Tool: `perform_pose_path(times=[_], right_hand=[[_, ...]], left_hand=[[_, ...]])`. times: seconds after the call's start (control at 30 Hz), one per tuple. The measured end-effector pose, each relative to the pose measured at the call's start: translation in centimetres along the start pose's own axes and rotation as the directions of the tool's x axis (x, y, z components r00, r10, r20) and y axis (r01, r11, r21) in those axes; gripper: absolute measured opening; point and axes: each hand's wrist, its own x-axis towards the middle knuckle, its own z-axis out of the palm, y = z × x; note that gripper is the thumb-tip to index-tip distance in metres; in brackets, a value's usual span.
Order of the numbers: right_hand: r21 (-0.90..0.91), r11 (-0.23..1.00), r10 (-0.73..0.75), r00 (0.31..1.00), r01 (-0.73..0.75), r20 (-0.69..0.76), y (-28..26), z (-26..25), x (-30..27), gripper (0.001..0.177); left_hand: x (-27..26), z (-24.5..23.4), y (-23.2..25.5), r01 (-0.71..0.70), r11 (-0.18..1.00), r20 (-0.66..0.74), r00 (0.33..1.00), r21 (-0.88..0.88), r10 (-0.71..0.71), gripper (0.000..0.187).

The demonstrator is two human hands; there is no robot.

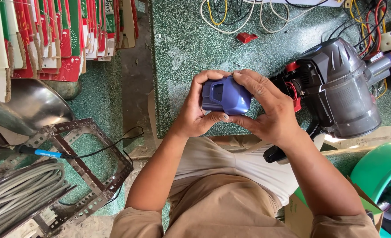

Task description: The person disassembles a blue plastic device by removing a red component and opening the casing. They then use a screwdriver to tighten screws on the device's exterior.

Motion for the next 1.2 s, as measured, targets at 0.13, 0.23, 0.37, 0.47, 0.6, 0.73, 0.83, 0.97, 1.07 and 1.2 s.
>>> perform_pose_path(times=[0.13,0.23,0.37,0.47,0.6,0.73,0.83,0.97,1.07,1.2], right_hand=[[0.022,1.000,0.013,1.000,-0.013,0.000,0.3,0.7,0.0,0.074],[0.002,1.000,-0.015,0.999,0.015,-0.030,-0.1,1.2,-0.1,0.070],[-0.091,0.995,0.022,0.998,-0.028,-0.063,-1.8,1.6,-0.1,0.072],[-0.154,0.987,0.045,0.996,-0.056,-0.077,-3.2,2.0,-0.3,0.069],[-0.228,0.970,0.088,0.996,-0.090,-0.020,-3.1,1.7,-0.2,0.074],[0.086,0.990,0.100,0.981,-0.115,0.167,-1.5,-2.7,3.1,0.091],[-0.008,0.977,0.214,0.976,-0.214,0.047,2.1,-3.5,4.5,0.051],[-0.312,0.928,0.220,0.975,-0.205,0.016,6.8,-1.6,6.3,0.038],[-0.468,0.852,0.285,0.958,-0.233,0.041,9.5,1.1,7.5,0.043],[-0.586,0.784,0.271,0.962,-0.204,0.029,12.1,2.6,7.9,0.020]], left_hand=[[-0.1,-0.1,-0.1,-0.002,0.993,0.001,1.000,0.119,0.002,0.066],[0.0,0.1,0.4,-0.016,0.995,-0.018,1.000,0.094,0.018,0.064],[0.2,0.1,0.7,-0.039,0.999,-0.037,0.999,-0.023,0.038,0.072],[0.1,-0.1,0.9,-0.032,0.996,-0.036,0.999,-0.078,0.029,0.071],[-0.2,-0.4,0.3,0.051,0.986,-0.041,0.997,-0.158,-0.058,0.065],[0.1,-0.8,-1.0,0.055,0.987,-0.159,0.984,-0.149,-0.079,0.063],[0.3,-0.8,-0.7,0.028,0.983,-0.328,0.941,-0.181,-0.087,0.064],[0.4,-0.5,-0.5,0.035,0.992,-0.324,0.943,-0.121,-0.072,0.060],[0.4,-0.5,-0.4,0.054,0.993,-0.333,0.939,-0.106,-0.087,0.061],[0.4,-0.7,-0.4,0.060,0.987,-0.264,0.960,-0.150,-0.098,0.064]])
